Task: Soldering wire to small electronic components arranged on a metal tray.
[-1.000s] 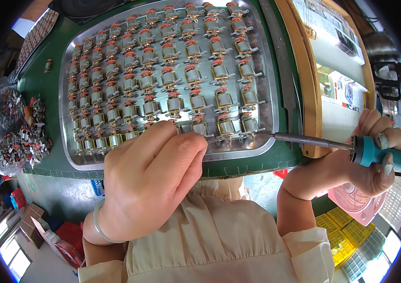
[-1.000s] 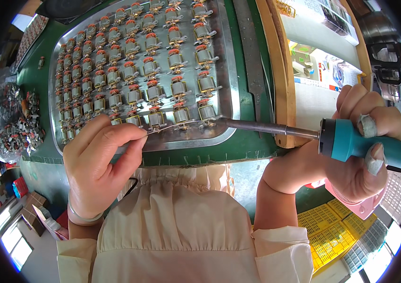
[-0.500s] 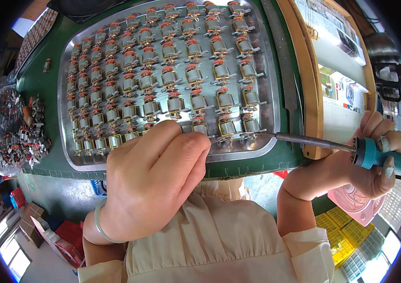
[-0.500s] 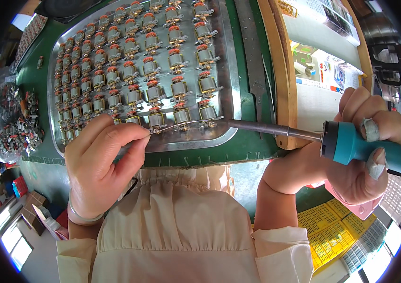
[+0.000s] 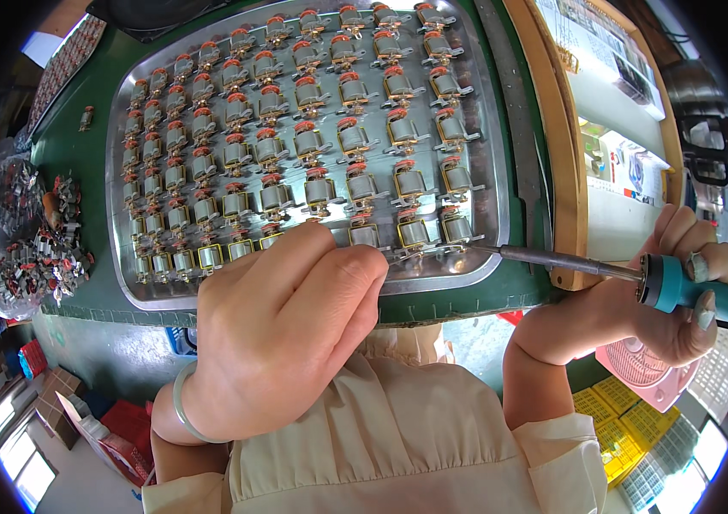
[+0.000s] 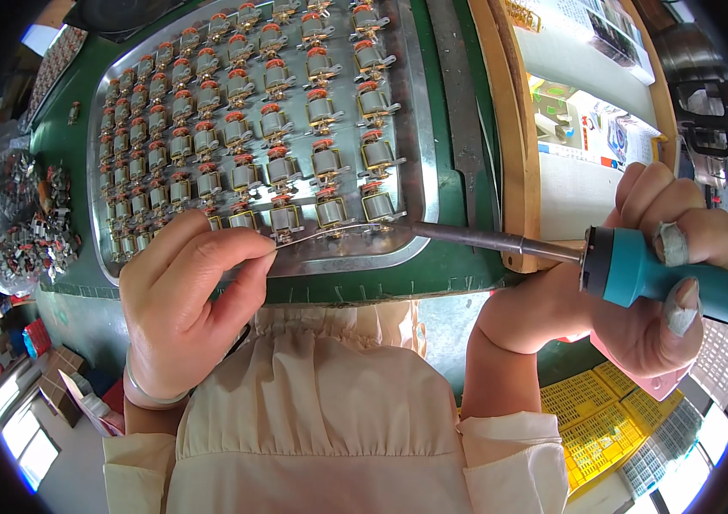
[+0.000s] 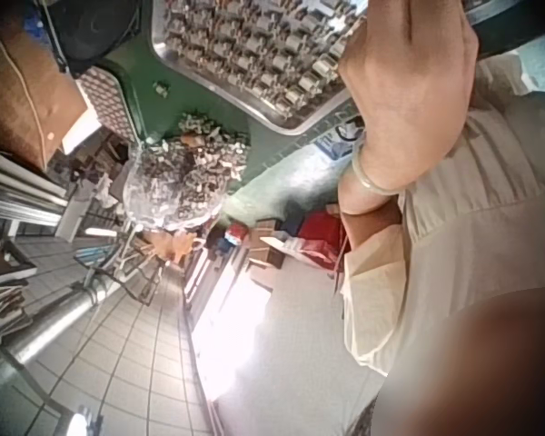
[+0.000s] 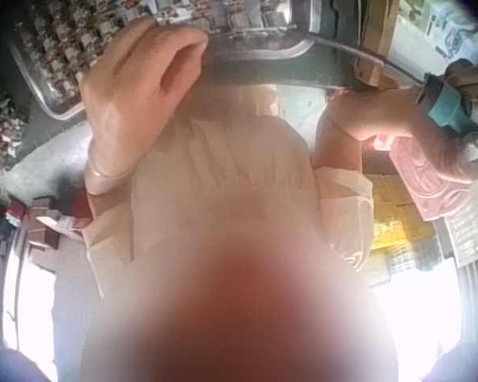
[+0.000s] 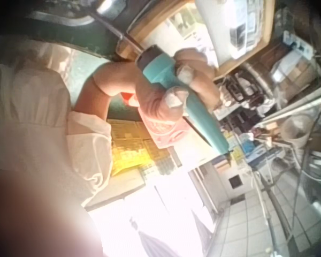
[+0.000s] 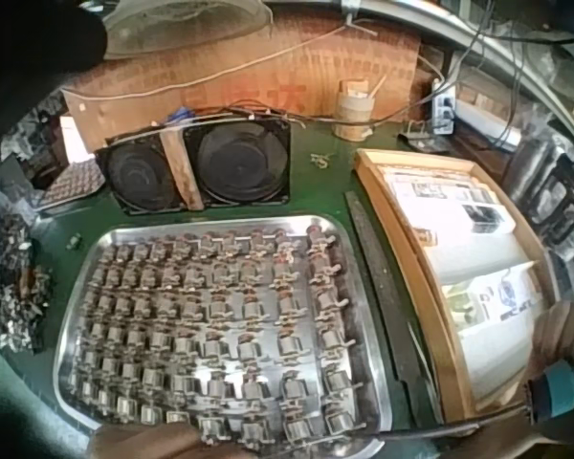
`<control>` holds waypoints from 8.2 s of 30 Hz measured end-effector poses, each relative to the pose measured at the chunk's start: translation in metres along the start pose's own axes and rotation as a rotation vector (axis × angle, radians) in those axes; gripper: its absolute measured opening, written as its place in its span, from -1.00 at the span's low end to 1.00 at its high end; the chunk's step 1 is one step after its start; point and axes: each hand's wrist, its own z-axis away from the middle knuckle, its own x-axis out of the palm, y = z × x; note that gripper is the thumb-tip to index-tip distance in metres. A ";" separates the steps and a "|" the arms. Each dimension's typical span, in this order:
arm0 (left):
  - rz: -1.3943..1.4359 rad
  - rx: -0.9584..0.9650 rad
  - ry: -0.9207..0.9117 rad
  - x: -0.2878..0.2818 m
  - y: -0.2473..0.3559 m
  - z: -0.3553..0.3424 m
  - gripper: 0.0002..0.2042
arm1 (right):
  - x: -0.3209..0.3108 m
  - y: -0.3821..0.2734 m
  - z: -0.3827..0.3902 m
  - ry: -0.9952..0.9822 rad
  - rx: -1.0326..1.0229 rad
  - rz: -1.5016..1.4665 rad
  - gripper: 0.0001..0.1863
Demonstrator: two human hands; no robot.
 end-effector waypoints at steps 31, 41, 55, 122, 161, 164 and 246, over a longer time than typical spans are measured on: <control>0.006 -0.094 -0.039 -0.004 0.005 -0.001 -0.80 | 0.005 0.002 0.001 0.193 -0.030 -0.064 -0.77; -0.013 -0.170 0.008 -0.020 -0.002 0.013 -0.81 | 0.005 -0.008 0.000 -0.073 -0.066 -0.044 -0.75; 0.010 -0.211 0.008 -0.017 -0.001 0.013 -0.84 | 0.022 0.001 -0.002 -0.139 -0.036 -0.018 -0.78; -0.015 -0.267 -0.001 -0.035 -0.015 0.035 -0.83 | 0.058 0.004 -0.001 -0.186 0.005 -0.019 -0.76; -0.004 -0.298 0.073 -0.049 -0.032 0.053 -0.84 | 0.083 -0.002 -0.003 -0.284 0.143 0.064 -0.75; -0.001 -0.298 0.069 -0.050 -0.031 0.053 -0.84 | 0.085 -0.002 -0.003 -0.268 0.128 0.050 -0.75; 0.080 -0.349 0.122 -0.071 -0.050 0.071 -0.86 | 0.115 0.008 -0.002 -0.233 0.096 -0.023 -0.76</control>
